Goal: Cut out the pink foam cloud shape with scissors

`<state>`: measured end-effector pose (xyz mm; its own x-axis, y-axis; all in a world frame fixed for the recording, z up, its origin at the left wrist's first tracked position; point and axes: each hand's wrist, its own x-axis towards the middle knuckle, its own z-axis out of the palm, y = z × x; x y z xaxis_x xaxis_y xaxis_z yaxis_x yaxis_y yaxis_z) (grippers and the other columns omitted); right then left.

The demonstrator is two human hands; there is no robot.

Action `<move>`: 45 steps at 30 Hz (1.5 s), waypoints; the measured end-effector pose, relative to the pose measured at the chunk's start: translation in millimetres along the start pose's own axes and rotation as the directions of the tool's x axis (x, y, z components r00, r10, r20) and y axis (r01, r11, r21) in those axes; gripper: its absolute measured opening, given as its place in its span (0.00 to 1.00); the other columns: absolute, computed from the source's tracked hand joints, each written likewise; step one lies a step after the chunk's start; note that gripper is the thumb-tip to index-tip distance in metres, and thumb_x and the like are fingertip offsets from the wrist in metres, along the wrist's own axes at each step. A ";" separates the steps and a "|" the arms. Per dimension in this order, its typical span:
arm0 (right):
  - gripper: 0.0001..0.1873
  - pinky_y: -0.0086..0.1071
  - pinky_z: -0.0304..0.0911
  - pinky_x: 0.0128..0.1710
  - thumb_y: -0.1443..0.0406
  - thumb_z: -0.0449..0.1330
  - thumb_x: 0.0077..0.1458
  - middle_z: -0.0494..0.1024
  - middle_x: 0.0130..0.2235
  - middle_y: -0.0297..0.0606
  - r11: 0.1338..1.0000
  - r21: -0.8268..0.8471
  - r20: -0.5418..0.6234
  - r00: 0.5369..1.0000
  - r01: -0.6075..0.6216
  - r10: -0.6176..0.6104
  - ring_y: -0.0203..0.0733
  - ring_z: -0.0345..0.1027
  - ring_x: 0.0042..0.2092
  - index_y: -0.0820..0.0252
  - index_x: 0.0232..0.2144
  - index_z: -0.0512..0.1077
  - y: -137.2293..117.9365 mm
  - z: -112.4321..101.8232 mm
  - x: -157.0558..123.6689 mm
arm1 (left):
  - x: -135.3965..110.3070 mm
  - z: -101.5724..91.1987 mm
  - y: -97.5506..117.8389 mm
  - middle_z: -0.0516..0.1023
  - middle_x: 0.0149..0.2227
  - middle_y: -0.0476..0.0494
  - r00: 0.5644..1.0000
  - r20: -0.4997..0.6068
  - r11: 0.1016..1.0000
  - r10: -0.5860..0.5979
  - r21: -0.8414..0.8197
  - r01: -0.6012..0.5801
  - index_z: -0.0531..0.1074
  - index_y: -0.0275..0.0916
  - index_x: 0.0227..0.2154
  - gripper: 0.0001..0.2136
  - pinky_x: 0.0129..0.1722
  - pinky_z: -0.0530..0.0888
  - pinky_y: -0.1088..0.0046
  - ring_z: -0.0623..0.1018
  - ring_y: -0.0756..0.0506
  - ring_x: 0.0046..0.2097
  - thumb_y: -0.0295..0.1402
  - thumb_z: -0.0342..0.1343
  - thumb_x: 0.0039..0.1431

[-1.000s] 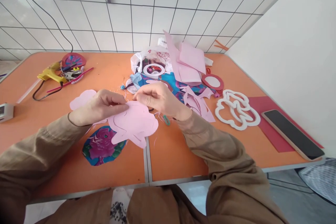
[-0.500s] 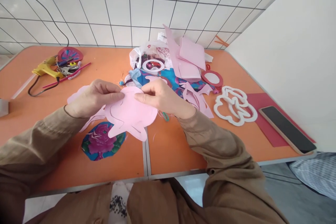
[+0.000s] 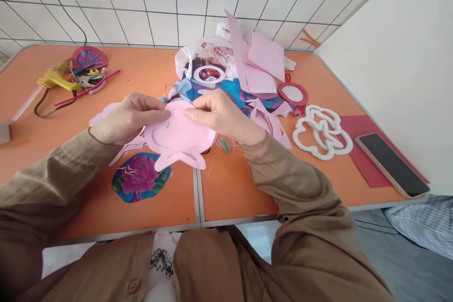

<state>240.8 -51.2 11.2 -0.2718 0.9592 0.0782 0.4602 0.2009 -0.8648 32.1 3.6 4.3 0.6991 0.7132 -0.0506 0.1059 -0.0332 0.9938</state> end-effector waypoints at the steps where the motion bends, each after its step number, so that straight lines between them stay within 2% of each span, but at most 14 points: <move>1: 0.30 0.36 0.36 0.25 0.63 0.60 0.60 0.45 0.21 0.29 1.000 -0.013 -0.004 1.000 0.000 0.000 0.32 0.37 0.25 0.57 0.15 0.45 0.6 -0.1 0.2 | 0.6 -0.4 -0.9 0.63 0.17 0.53 1.000 0.010 1.000 -0.004 -0.007 0.004 0.69 0.35 0.16 0.12 0.19 0.55 0.76 0.60 0.56 0.21 0.30 0.59 0.53; 5: 0.27 0.36 0.35 0.25 0.65 0.58 0.59 0.45 0.21 0.29 1.000 -0.026 0.002 1.000 -0.003 0.003 0.32 0.38 0.25 0.56 0.15 0.47 2.7 -1.1 0.7 | 1.5 -4.5 -2.1 0.64 0.18 0.53 0.999 0.039 1.000 -0.024 0.010 0.023 0.68 0.35 0.17 0.15 0.21 0.58 0.77 0.62 0.55 0.23 0.33 0.59 0.56; 10: 0.27 0.35 0.34 0.25 0.63 0.58 0.57 0.44 0.20 0.28 1.000 -0.009 -0.005 1.000 0.008 -0.008 0.31 0.38 0.24 0.56 0.15 0.46 3.5 -3.1 1.2 | 2.4 -11.6 0.7 0.69 0.21 0.51 0.997 0.002 0.997 -0.078 0.030 0.078 0.71 0.35 0.20 0.14 0.25 0.65 0.77 0.68 0.53 0.25 0.38 0.59 0.56; 14: 0.26 0.34 0.34 0.25 0.64 0.57 0.57 0.44 0.20 0.28 1.000 -0.018 0.011 1.000 0.021 -0.021 0.31 0.38 0.24 0.56 0.15 0.46 3.1 -3.3 1.5 | 3.1 -11.9 2.3 0.65 0.18 0.53 0.993 0.080 0.990 -0.092 0.110 0.083 0.71 0.34 0.17 0.12 0.22 0.62 0.78 0.64 0.54 0.22 0.33 0.62 0.52; 19: 0.26 0.33 0.34 0.23 0.63 0.58 0.56 0.45 0.19 0.27 0.999 -0.003 0.007 0.999 0.033 -0.033 0.30 0.39 0.23 0.57 0.14 0.47 4.8 -4.3 1.9 | 3.3 -10.6 0.9 0.64 0.16 0.54 0.993 0.116 0.995 -0.028 0.097 0.017 0.71 0.33 0.16 0.10 0.21 0.59 0.79 0.61 0.56 0.21 0.28 0.62 0.49; 25: 0.27 0.32 0.36 0.22 0.60 0.59 0.55 0.47 0.19 0.28 0.998 0.028 -0.033 0.998 0.051 -0.051 0.30 0.40 0.23 0.57 0.14 0.49 6.3 -7.9 2.1 | 4.5 -12.7 -4.9 0.72 0.19 0.49 0.994 0.095 0.998 -0.045 0.047 0.041 0.76 0.32 0.21 0.10 0.24 0.67 0.77 0.68 0.54 0.23 0.33 0.63 0.53; 32: 0.30 0.32 0.35 0.21 0.56 0.62 0.55 0.46 0.20 0.30 0.998 0.040 -0.053 0.998 0.041 -0.039 0.31 0.40 0.23 0.59 0.14 0.48 7.5 -9.9 1.5 | 4.5 -14.8 -6.3 0.74 0.21 0.46 0.990 0.120 0.996 -0.071 0.069 0.063 0.76 0.31 0.22 0.12 0.25 0.71 0.77 0.72 0.52 0.24 0.36 0.63 0.55; 38: 0.32 0.34 0.35 0.22 0.55 0.63 0.55 0.46 0.20 0.31 0.999 0.029 -0.050 0.998 0.035 -0.033 0.32 0.39 0.24 0.58 0.14 0.47 7.9 -10.5 1.0 | 4.8 -16.0 -4.4 0.74 0.20 0.48 0.987 0.154 0.995 -0.041 0.095 0.026 0.76 0.32 0.23 0.11 0.24 0.71 0.78 0.72 0.53 0.24 0.35 0.63 0.55; 45: 0.30 0.35 0.34 0.23 0.58 0.62 0.56 0.46 0.20 0.30 0.999 0.021 -0.049 0.998 0.049 -0.048 0.32 0.39 0.24 0.59 0.14 0.47 5.7 -11.0 0.4 | 2.2 -14.0 -1.5 0.70 0.18 0.49 0.991 0.132 0.992 -0.033 0.125 0.016 0.73 0.33 0.19 0.15 0.23 0.68 0.78 0.69 0.53 0.23 0.36 0.62 0.56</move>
<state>252.6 -47.5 11.8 -0.2523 0.9569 0.1439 0.4279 0.2437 -0.8703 23.6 15.0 4.1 0.7825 0.6153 -0.0956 0.2047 -0.1093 0.9727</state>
